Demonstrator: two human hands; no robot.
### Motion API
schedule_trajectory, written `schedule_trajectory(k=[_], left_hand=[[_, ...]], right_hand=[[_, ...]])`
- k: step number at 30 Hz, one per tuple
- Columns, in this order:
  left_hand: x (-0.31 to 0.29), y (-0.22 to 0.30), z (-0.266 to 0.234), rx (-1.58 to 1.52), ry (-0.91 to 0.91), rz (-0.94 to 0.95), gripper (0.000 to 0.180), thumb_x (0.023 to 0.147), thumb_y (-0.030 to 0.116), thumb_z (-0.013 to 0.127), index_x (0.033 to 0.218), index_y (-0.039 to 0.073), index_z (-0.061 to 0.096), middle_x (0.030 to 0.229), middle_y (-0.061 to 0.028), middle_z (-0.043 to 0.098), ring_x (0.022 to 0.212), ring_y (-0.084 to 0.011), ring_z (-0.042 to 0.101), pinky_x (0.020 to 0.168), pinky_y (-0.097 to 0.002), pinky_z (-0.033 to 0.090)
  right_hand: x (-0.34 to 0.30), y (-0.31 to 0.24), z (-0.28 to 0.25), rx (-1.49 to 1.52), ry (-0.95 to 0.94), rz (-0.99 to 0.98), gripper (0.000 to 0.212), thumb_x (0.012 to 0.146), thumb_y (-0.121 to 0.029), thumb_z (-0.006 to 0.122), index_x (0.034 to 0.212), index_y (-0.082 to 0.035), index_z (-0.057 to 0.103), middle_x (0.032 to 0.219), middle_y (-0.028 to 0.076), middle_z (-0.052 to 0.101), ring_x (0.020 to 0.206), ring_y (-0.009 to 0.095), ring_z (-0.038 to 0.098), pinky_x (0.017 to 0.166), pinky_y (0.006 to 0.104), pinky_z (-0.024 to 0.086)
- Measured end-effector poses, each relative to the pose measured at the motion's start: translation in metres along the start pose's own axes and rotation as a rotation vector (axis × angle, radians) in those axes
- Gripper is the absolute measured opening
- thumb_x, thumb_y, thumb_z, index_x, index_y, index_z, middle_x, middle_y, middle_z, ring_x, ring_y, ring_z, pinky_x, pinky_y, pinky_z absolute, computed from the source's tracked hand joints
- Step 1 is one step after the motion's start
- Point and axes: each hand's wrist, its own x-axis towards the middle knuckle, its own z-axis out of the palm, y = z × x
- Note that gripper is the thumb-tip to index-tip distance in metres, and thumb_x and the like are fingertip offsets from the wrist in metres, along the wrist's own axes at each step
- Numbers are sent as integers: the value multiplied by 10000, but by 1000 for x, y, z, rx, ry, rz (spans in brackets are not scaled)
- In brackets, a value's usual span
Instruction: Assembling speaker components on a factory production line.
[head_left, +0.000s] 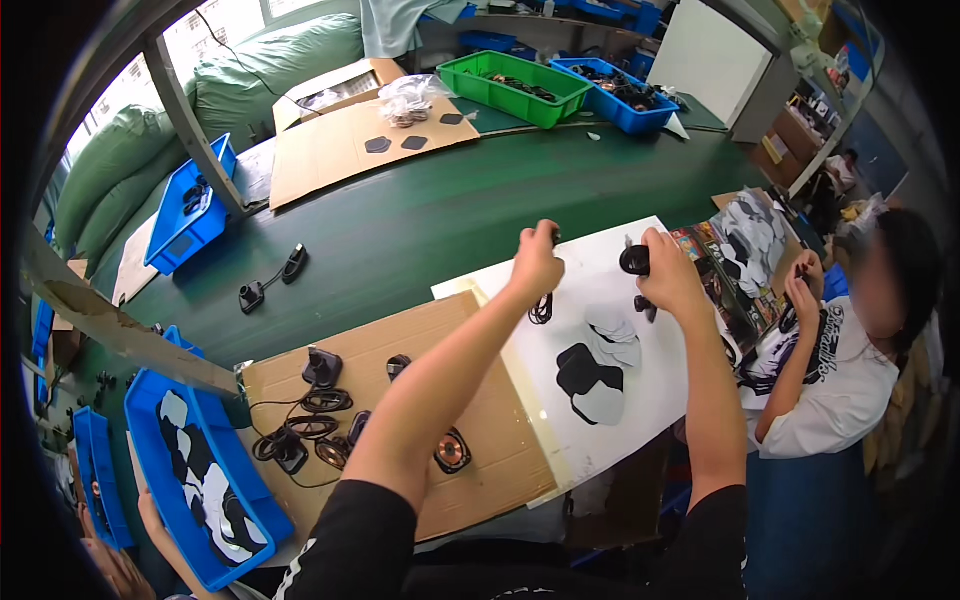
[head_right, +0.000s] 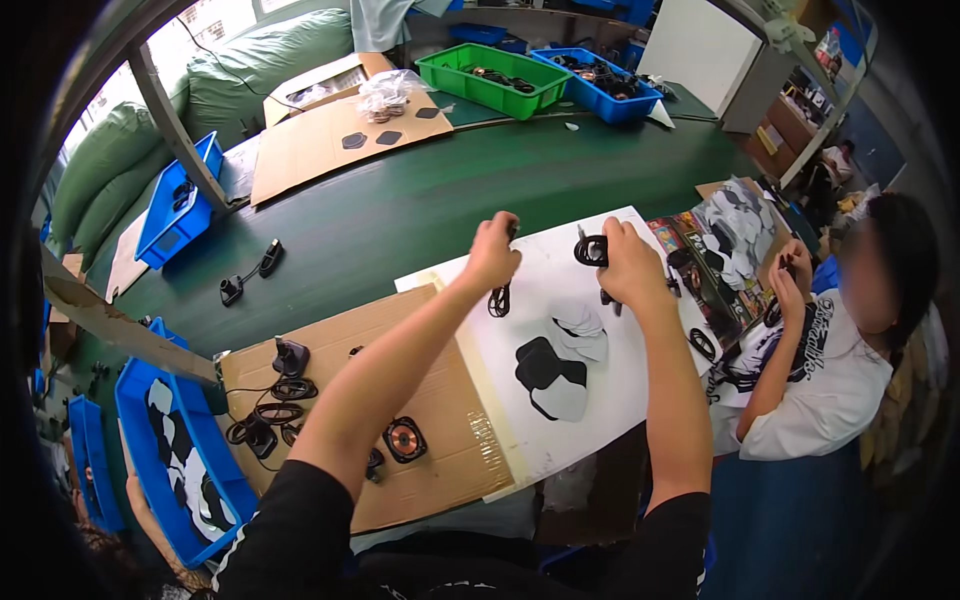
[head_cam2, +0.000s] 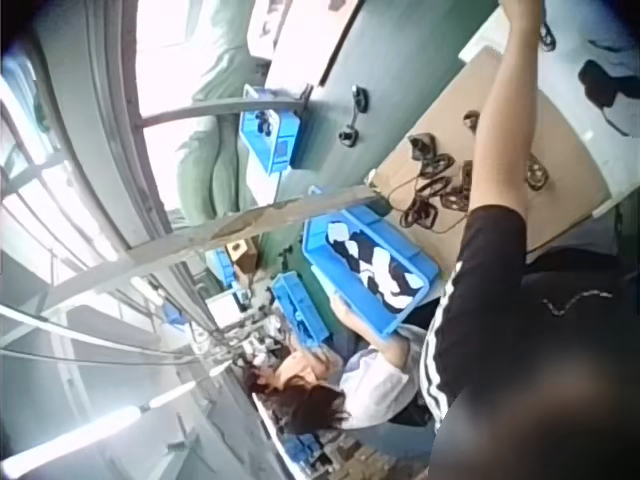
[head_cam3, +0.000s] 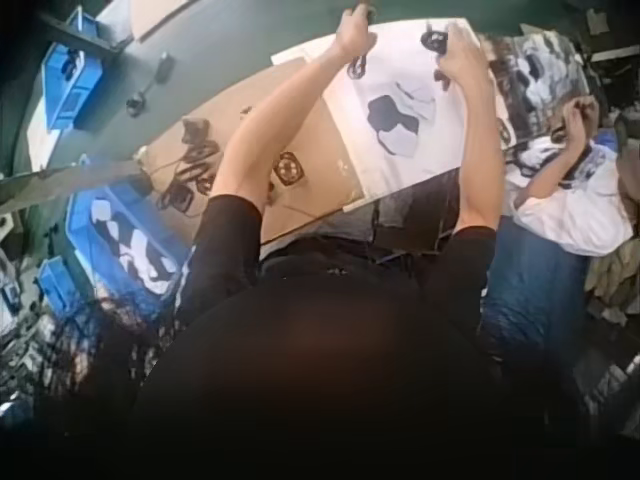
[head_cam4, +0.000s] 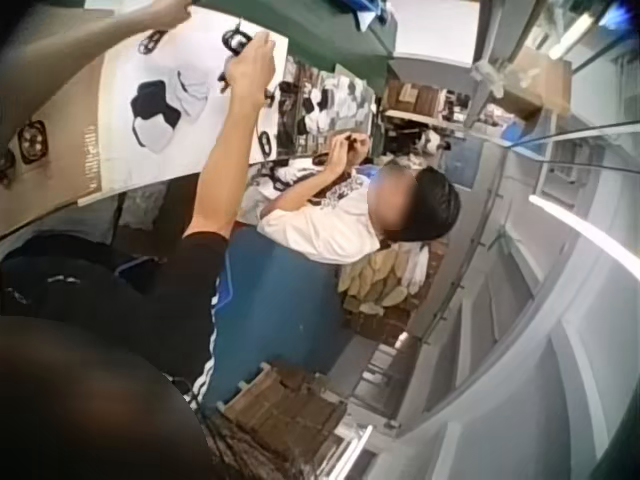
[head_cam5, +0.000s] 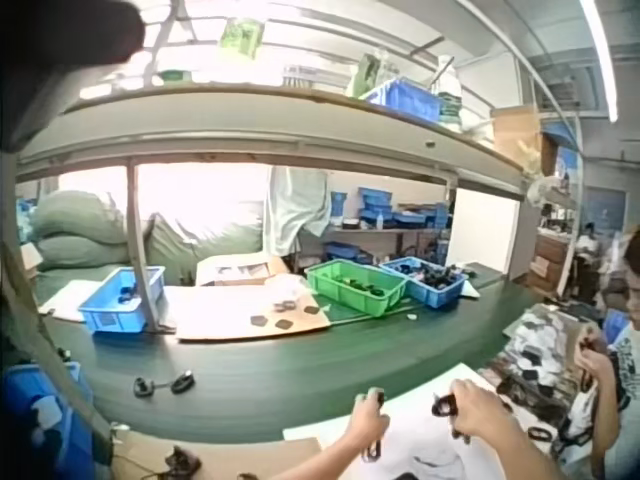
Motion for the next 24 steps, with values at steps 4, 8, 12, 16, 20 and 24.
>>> schedule_trajectory(k=[4, 8, 12, 16, 20, 24], left_hand=[[-7, 8, 21, 170, -264, 111, 531, 762, 181, 674, 1248, 46, 508, 1180, -193, 559, 965, -358, 608, 882, -407, 491], [-33, 11, -20, 240, -183, 246, 507, 758, 248, 669, 1206, 40, 554, 1110, -189, 626, 915, -360, 629, 814, -413, 515], [-40, -11, -141, 204, 90, 66, 269, 720, 138, 602, 954, 20, 661, 826, -172, 682, 676, -409, 628, 634, -443, 529], [-61, -111, -272, 928, 296, -460, 487, 763, 157, 611, 1245, 123, 545, 1377, -233, 378, 1218, -447, 398, 971, -643, 334], [-92, -187, -331, 996, 139, -786, 509, 774, 224, 667, 1255, 138, 527, 1346, -193, 394, 1195, -439, 411, 917, -571, 428], [-97, -192, -348, 1107, 188, -624, 335, 788, 54, 582, 1115, 120, 554, 1105, -169, 485, 995, -401, 531, 790, -455, 521]], right_hand=[[4, 11, 45, -599, -1, 107, 341, 729, -21, 639, 1011, -91, 461, 967, 121, 553, 788, 273, 615, 690, 404, 483], [-6, 2, 57, -559, -42, -47, 290, 777, -56, 598, 1049, -99, 508, 958, 116, 564, 832, 294, 600, 716, 417, 477], [-26, -2, 35, -354, -268, 29, 734, 651, 21, 650, 1328, -186, 454, 1142, 130, 491, 1041, 326, 488, 907, 412, 420], [-45, -15, 31, -214, 179, -189, 606, 661, 51, 613, 1239, -108, 527, 1196, 126, 529, 983, 312, 520, 871, 372, 439], [-82, 2, 77, 468, 189, 34, 163, 803, -16, 539, 942, -22, 623, 852, 101, 632, 718, 241, 554, 712, 340, 466], [-109, -6, 100, 492, 134, 91, 391, 892, -211, 546, 1242, -38, 561, 1209, 153, 553, 1106, 305, 481, 1001, 379, 351]])
